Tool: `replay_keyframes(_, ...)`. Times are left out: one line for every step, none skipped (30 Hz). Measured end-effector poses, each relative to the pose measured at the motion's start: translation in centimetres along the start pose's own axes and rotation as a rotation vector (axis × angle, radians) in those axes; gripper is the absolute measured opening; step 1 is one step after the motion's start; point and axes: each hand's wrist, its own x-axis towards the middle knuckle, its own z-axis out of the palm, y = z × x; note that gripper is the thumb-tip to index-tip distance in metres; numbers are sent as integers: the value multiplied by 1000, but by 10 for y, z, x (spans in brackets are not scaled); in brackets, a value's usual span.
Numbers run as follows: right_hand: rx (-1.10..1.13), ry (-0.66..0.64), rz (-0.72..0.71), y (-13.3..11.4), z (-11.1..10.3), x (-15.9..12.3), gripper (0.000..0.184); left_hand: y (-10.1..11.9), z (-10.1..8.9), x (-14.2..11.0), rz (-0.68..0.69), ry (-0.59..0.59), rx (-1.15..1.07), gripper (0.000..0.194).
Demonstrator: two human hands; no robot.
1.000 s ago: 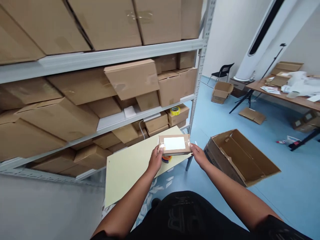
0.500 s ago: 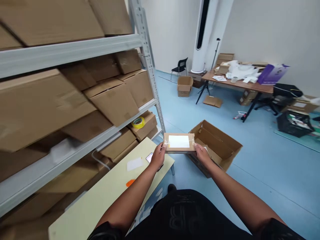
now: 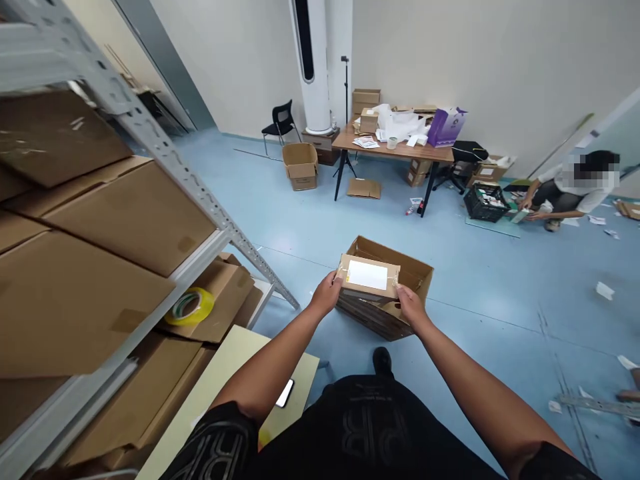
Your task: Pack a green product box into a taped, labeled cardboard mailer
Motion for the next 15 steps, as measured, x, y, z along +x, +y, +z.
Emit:
replay_keyframes(-3, 6, 11, 2, -6, 10, 63, 4, 9, 12, -3, -5, -10, 46)
replay_keyframes(-6, 9, 23, 3, -12, 21, 64, 7, 17, 23, -12, -6, -21, 46)
replay_keyframes(-7, 8, 32, 5, -18, 32, 64, 10, 25, 33, -27, -2, -28, 47)
replay_keyframes(-8, 3, 37, 6, -24, 43, 65, 13, 33, 43, -47, 3, -31, 47)
replay_keyframes(-9, -7, 38, 7, -30, 54, 66, 16, 41, 52, -67, 9, -32, 48)
replay_keyframes(-12, -20, 40, 7, -35, 65, 66, 20, 49, 60, -83, 15, -31, 49)
replay_keyframes(-19, -37, 45, 8, -40, 75, 65, 22, 55, 68, -94, 21, -31, 49)
replay_keyframes(-28, -59, 58, 9, -44, 85, 65, 25, 62, 75, -103, 29, -29, 49)
replay_keyframes(-40, -87, 77, 10, -48, 94, 65, 27, 68, 81, -113, 40, -25, 50)
replay_keyframes(-54, -117, 100, 11, -51, 103, 64, 29, 73, 86, -126, 54, -22, 50)
replay_keyframes(-69, -149, 125, 12, -54, 110, 64, 30, 78, 91, -144, 69, -21, 51)
replay_keyframes(-85, -179, 149, 14, -55, 117, 64, 31, 81, 94, -168, 86, -23, 52)
replay_keyframes(-105, -205, 168, 17, -56, 123, 64, 31, 84, 96, -193, 106, -29, 52)
replay_keyframes(-131, -225, 184, 20, -57, 128, 64, 30, 86, 98, -217, 128, -35, 53)
replay_keyframes(-163, -241, 195, 25, -58, 132, 64, 29, 87, 98, -235, 147, -40, 53)
